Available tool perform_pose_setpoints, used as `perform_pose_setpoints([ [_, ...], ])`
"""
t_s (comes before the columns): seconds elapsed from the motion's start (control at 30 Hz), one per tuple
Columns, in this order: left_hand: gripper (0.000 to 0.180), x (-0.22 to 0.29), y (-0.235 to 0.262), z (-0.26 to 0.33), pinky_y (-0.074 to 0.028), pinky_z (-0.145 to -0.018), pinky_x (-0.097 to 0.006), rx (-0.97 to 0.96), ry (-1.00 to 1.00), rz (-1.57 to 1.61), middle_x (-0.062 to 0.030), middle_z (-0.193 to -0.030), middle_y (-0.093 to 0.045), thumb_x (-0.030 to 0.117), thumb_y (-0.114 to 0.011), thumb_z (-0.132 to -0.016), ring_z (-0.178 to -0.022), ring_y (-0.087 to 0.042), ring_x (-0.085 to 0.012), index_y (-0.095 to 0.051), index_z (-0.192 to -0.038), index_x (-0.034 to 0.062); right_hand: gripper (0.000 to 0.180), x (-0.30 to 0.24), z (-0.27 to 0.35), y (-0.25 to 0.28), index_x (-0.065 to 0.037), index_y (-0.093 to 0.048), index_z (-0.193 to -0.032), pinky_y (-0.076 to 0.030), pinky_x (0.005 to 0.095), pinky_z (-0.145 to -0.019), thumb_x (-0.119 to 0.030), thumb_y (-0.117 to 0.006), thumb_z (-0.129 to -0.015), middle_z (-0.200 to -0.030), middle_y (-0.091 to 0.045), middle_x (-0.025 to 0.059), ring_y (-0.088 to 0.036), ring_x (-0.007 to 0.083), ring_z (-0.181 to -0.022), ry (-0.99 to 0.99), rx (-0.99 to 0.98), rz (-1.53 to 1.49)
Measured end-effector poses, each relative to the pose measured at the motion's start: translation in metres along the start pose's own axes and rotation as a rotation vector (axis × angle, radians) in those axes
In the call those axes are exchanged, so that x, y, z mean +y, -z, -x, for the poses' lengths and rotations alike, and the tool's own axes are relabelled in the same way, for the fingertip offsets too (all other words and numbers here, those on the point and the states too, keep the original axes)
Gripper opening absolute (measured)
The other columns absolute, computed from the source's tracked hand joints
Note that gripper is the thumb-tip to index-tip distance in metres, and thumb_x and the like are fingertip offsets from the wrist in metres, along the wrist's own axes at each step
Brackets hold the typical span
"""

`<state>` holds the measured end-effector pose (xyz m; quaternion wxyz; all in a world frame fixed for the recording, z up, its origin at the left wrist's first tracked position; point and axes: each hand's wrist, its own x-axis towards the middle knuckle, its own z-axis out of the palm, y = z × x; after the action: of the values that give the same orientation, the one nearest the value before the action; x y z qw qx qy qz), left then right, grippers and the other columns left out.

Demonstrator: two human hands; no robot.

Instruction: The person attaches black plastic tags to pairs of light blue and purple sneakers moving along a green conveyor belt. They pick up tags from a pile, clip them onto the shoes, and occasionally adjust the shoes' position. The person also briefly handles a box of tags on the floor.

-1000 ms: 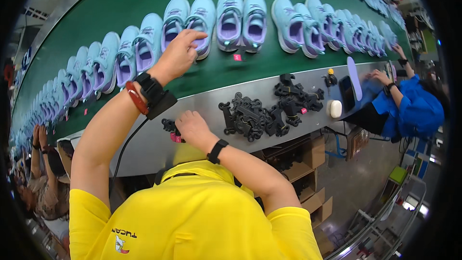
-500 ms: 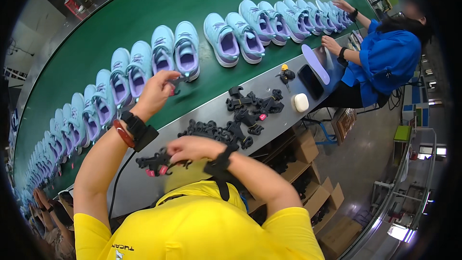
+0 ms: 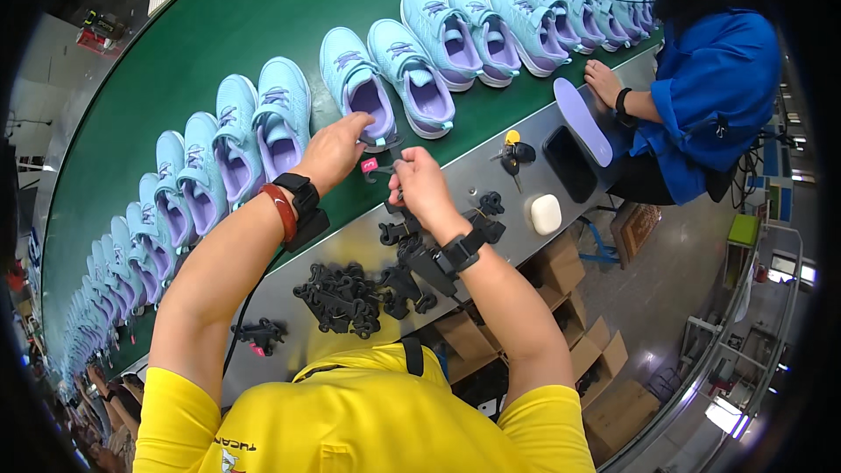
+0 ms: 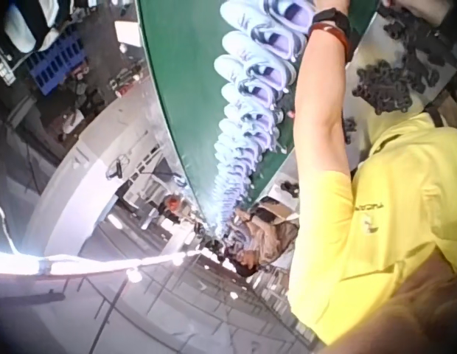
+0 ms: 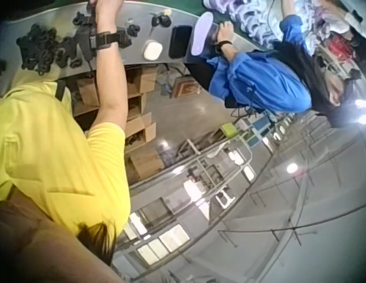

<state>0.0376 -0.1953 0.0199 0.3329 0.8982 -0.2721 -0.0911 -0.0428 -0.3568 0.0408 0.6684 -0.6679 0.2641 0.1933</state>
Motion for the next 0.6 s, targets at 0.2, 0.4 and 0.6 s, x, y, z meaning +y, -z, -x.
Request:
perform_pose_setpoints([
  [0.2,0.011,-0.017,-0.011,-0.004,-0.046,-0.071,-0.047,-0.052,-0.027,-0.079,-0.0167,-0.089,-0.059,0.006,-0.059,-0.079,-0.082,-0.059,-0.0390,-0.055,-0.089,0.0026,0.027,-0.004,0.002,0.001,0.004,-0.052,-0.115,-0.041,0.0248,-0.041,-0.014,-0.051,-0.094,-0.062,-0.055,0.0032,-0.051,0.0100,-0.044,-0.057,-0.245,0.150],
  [0.4,0.007,-0.007,-0.008,0.015,-0.049,-0.064,-0.046,-0.032,-0.046,-0.200,-0.0161,-0.087,-0.056,0.007,-0.049,-0.083,-0.076,-0.062,-0.0348,-0.052,-0.090,0.0044,0.026,-0.016,-0.021,0.024,0.003,-0.058,-0.109,-0.038,0.0238,-0.039,-0.018,-0.054,-0.094,-0.058,-0.053,0.0011,-0.048,0.0088,-0.041,-0.164,-0.500,0.153],
  [0.6,0.048,0.015,0.002,0.016,-0.051,-0.061,-0.045,-0.097,-0.181,-0.164,-0.0157,-0.087,-0.056,0.016,-0.057,-0.087,-0.076,-0.062,-0.0364,-0.047,-0.133,0.0231,0.021,-0.037,-0.034,0.028,0.000,-0.061,-0.099,-0.046,0.0297,-0.049,-0.019,-0.052,-0.094,-0.060,-0.055,0.0041,-0.054,0.0135,-0.049,-0.073,-0.531,0.375],
])
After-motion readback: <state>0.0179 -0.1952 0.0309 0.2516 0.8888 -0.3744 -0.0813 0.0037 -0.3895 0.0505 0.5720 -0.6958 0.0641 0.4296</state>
